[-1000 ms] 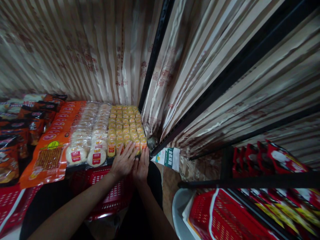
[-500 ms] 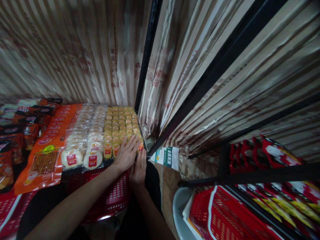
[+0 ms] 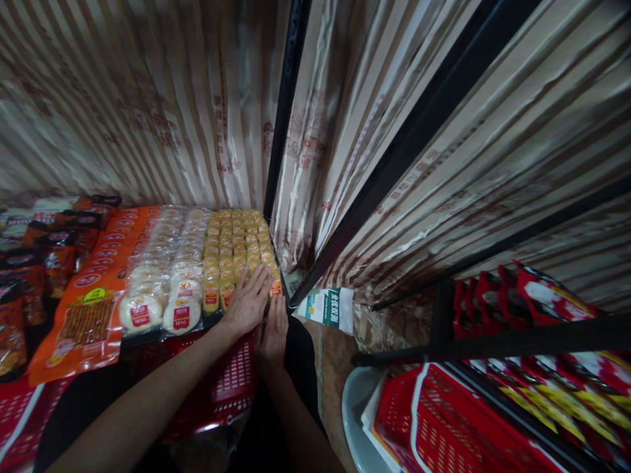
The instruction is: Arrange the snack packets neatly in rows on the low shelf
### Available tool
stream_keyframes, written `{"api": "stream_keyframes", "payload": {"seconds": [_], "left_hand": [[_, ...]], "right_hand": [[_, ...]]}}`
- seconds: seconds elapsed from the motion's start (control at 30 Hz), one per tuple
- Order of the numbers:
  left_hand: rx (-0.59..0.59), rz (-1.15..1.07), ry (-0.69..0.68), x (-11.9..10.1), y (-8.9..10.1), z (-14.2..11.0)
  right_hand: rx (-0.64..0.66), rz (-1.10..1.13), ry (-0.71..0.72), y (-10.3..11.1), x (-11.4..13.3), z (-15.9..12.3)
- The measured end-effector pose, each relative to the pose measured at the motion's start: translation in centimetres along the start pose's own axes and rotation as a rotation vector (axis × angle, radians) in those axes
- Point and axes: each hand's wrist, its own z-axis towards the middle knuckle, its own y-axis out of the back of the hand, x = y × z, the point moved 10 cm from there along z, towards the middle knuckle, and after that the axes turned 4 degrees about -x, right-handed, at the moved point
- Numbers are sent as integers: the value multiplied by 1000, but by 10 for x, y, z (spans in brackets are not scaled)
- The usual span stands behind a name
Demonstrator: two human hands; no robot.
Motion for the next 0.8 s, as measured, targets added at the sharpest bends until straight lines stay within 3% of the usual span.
{"api": "stream_keyframes", "payload": {"seconds": [0.8], "left_hand": [[61,12,-8,1,-4,-6]], "right_hand": [[61,25,-49,-12,-10,-3]]}}
